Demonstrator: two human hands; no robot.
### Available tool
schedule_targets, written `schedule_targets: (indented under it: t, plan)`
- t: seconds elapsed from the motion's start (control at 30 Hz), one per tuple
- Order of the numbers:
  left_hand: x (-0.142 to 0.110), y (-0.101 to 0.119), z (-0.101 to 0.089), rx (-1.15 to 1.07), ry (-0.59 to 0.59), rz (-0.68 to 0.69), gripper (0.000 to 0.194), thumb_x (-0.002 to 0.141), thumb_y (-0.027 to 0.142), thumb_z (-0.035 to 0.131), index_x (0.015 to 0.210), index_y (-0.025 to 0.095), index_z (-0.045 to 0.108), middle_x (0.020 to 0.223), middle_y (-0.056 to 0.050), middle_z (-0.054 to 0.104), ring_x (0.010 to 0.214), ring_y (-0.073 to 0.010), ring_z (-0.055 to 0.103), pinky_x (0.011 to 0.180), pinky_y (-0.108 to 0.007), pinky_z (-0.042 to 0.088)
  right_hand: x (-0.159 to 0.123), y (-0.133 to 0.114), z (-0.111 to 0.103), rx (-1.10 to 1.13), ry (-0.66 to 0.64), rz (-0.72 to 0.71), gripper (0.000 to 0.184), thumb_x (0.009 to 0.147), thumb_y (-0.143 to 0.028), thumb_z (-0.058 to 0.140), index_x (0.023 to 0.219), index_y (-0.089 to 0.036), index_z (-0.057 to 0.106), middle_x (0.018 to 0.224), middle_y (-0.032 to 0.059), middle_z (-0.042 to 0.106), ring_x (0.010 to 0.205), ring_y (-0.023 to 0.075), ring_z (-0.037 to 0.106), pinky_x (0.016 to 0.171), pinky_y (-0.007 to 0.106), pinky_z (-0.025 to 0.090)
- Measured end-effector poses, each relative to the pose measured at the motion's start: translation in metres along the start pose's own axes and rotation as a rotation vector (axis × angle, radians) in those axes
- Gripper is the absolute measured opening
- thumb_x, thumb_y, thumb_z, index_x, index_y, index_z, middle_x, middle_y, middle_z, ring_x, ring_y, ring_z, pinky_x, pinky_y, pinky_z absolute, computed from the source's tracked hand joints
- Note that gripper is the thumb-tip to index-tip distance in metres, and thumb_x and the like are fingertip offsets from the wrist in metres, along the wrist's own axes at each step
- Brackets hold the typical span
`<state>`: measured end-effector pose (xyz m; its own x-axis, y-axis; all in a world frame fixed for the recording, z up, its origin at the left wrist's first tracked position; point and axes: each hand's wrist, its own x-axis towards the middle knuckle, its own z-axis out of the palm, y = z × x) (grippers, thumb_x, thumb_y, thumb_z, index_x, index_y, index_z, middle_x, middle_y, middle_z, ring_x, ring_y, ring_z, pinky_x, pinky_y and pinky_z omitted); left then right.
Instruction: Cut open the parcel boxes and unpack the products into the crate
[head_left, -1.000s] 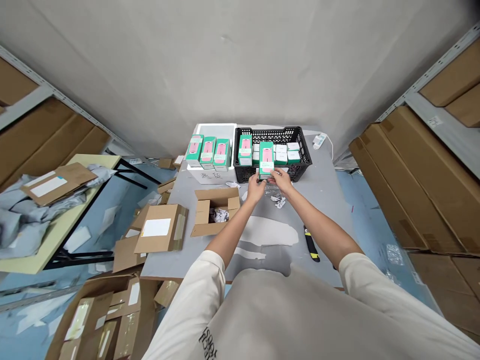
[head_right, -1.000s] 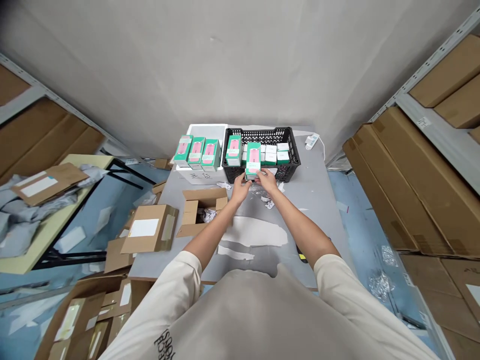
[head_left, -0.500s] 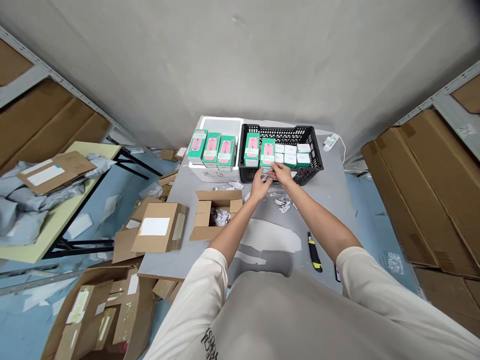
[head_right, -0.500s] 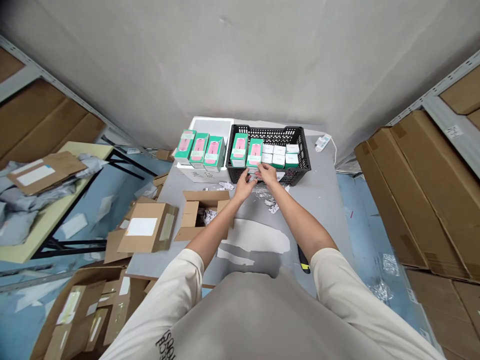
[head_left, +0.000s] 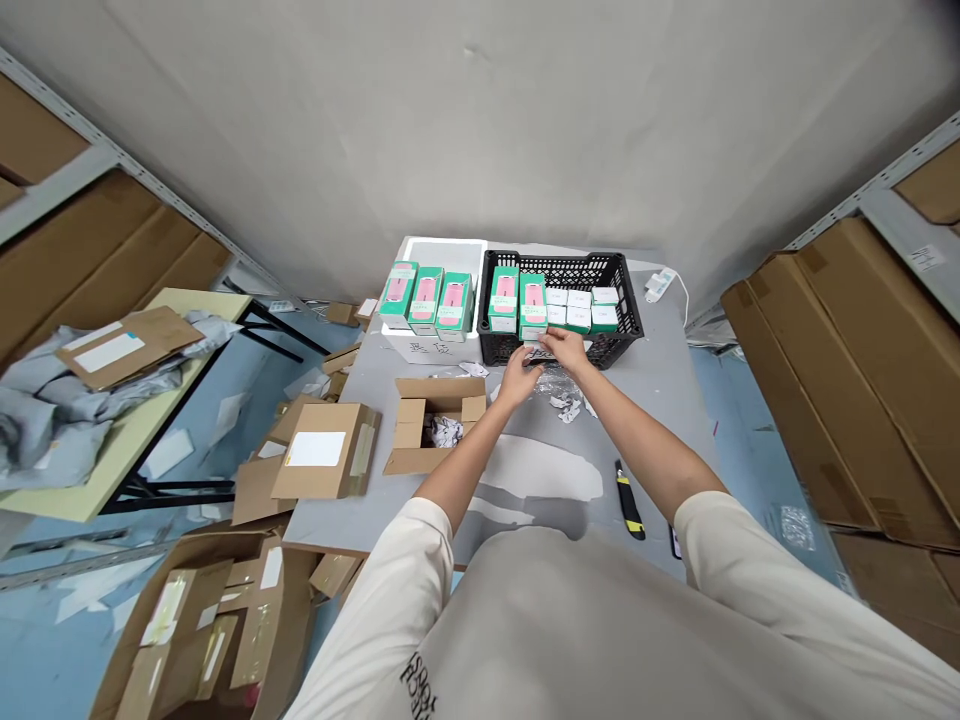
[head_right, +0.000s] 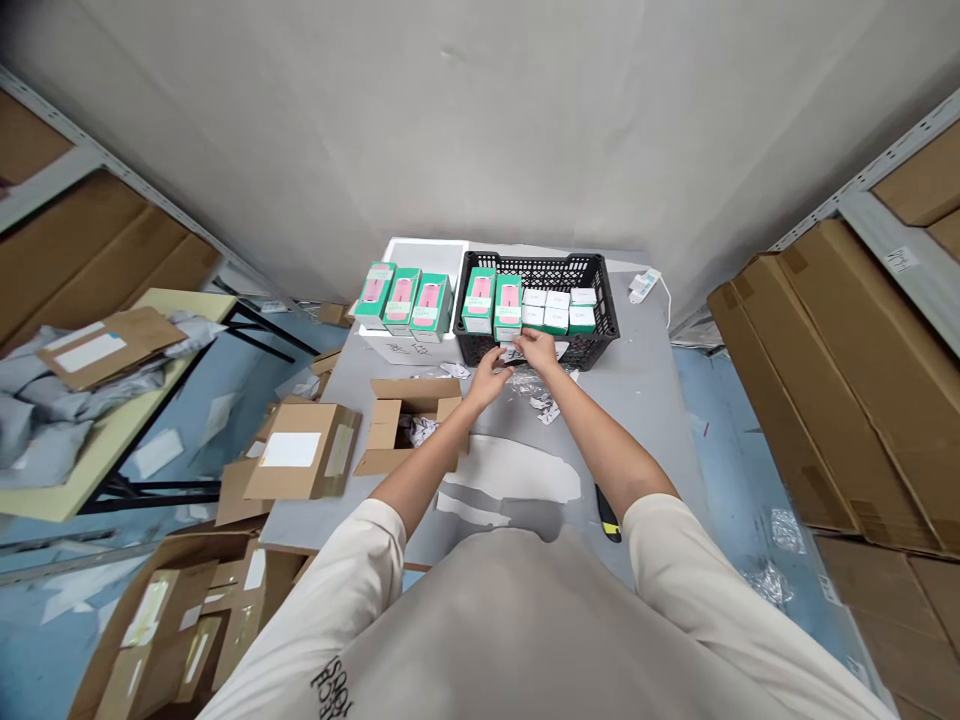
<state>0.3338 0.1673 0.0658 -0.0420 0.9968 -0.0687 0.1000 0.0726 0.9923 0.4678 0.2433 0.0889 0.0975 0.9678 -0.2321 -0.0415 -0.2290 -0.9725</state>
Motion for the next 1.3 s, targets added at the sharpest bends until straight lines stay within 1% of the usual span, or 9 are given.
schedule_targets:
  t: [0.1, 0.2, 0.43, 0.63, 0.83, 0.93, 1.0, 1.07, 1.3]
  plan:
    - [-0.016, 0.003, -0.007, 0.038, 0.013, 0.044, 0.05, 0.083, 0.017, 0.07, 0.132, 0.017, 0.066, 0.153, -0.017, 0.049, 0.129, -0.0299, 0.061, 0.112, -0.044, 0.048, -0.021, 0.006, -0.01, -0.033, 0.002, 0.032, 0.029, 0.077, -0.019, 0.078, 0.105, -0.013, 0.073, 0.09, 0.0065, 0.078, 0.089, 0.0204, 0.075, 0.089, 0.036, 0.063]
    - [-0.036, 0.007, -0.015, 0.08, 0.041, 0.06, 0.047, 0.084, 0.017, 0.069, 0.13, 0.018, 0.067, 0.145, -0.015, 0.057, 0.125, -0.028, 0.063, 0.111, -0.044, 0.048, -0.049, 0.015, -0.022, -0.113, -0.026, 0.06, 0.021, 0.081, -0.018, 0.073, 0.102, -0.015, 0.074, 0.088, 0.0057, 0.077, 0.085, 0.0191, 0.075, 0.084, 0.035, 0.063]
    - [-0.094, 0.01, -0.031, 0.129, 0.105, 0.014, 0.043, 0.085, 0.02, 0.068, 0.129, 0.019, 0.066, 0.14, -0.013, 0.06, 0.122, -0.0271, 0.064, 0.108, -0.043, 0.05, -0.111, 0.038, -0.044, -0.262, -0.145, 0.068, 0.014, 0.081, -0.017, 0.069, 0.094, -0.017, 0.074, 0.081, 0.0036, 0.076, 0.072, 0.0158, 0.072, 0.071, 0.03, 0.06]
    - [-0.16, -0.003, -0.066, 0.279, 0.17, -0.012, 0.041, 0.085, 0.019, 0.065, 0.127, 0.021, 0.067, 0.137, -0.012, 0.062, 0.125, -0.0271, 0.063, 0.108, -0.043, 0.049, -0.154, 0.061, -0.048, -0.314, -0.307, 0.077, 0.013, 0.079, -0.018, 0.071, 0.091, -0.017, 0.075, 0.077, 0.0025, 0.075, 0.069, 0.0138, 0.07, 0.063, 0.023, 0.055]
    - [-0.22, -0.011, -0.104, 0.404, 0.241, -0.054, 0.042, 0.087, 0.02, 0.059, 0.128, 0.019, 0.065, 0.139, -0.014, 0.06, 0.125, -0.026, 0.061, 0.106, -0.039, 0.05, -0.195, 0.084, -0.03, -0.357, -0.415, 0.04, 0.016, 0.074, -0.014, 0.07, 0.089, -0.017, 0.075, 0.08, 0.0033, 0.075, 0.07, 0.0152, 0.069, 0.073, 0.03, 0.059]
    - [-0.238, -0.006, -0.12, 0.517, 0.306, -0.075, 0.042, 0.086, 0.018, 0.058, 0.127, 0.023, 0.065, 0.139, -0.011, 0.061, 0.133, -0.0276, 0.055, 0.115, -0.043, 0.04, -0.212, 0.088, -0.018, -0.36, -0.454, -0.058, 0.02, 0.07, -0.015, 0.071, 0.089, -0.018, 0.076, 0.086, 0.0039, 0.077, 0.077, 0.0168, 0.07, 0.082, 0.035, 0.06]
    - [-0.245, -0.003, -0.133, 0.593, 0.372, -0.113, 0.045, 0.083, 0.016, 0.059, 0.127, 0.025, 0.064, 0.141, -0.01, 0.061, 0.139, -0.0301, 0.049, 0.12, -0.048, 0.032, -0.221, 0.089, -0.01, -0.362, -0.476, -0.123, 0.025, 0.068, -0.015, 0.072, 0.092, -0.019, 0.077, 0.094, 0.0051, 0.079, 0.08, 0.0178, 0.071, 0.084, 0.036, 0.06]
    - [-0.248, 0.001, -0.148, 0.61, 0.395, -0.157, 0.049, 0.081, 0.015, 0.06, 0.129, 0.027, 0.063, 0.144, -0.01, 0.06, 0.141, -0.0318, 0.047, 0.121, -0.052, 0.027, -0.229, 0.09, -0.001, -0.384, -0.502, -0.175, 0.031, 0.066, -0.014, 0.073, 0.097, -0.019, 0.078, 0.103, 0.0064, 0.078, 0.084, 0.019, 0.071, 0.085, 0.037, 0.06]
    - [-0.246, -0.003, -0.209, 0.627, 0.309, -0.175, 0.057, 0.077, 0.007, 0.058, 0.13, 0.028, 0.063, 0.147, -0.01, 0.059, 0.144, -0.0331, 0.044, 0.122, -0.055, 0.023, -0.25, 0.108, 0.041, -0.551, -0.525, -0.263, 0.056, 0.062, -0.004, 0.071, 0.114, -0.022, 0.077, 0.131, 0.0095, 0.071, 0.108, 0.0245, 0.07, 0.092, 0.037, 0.057]
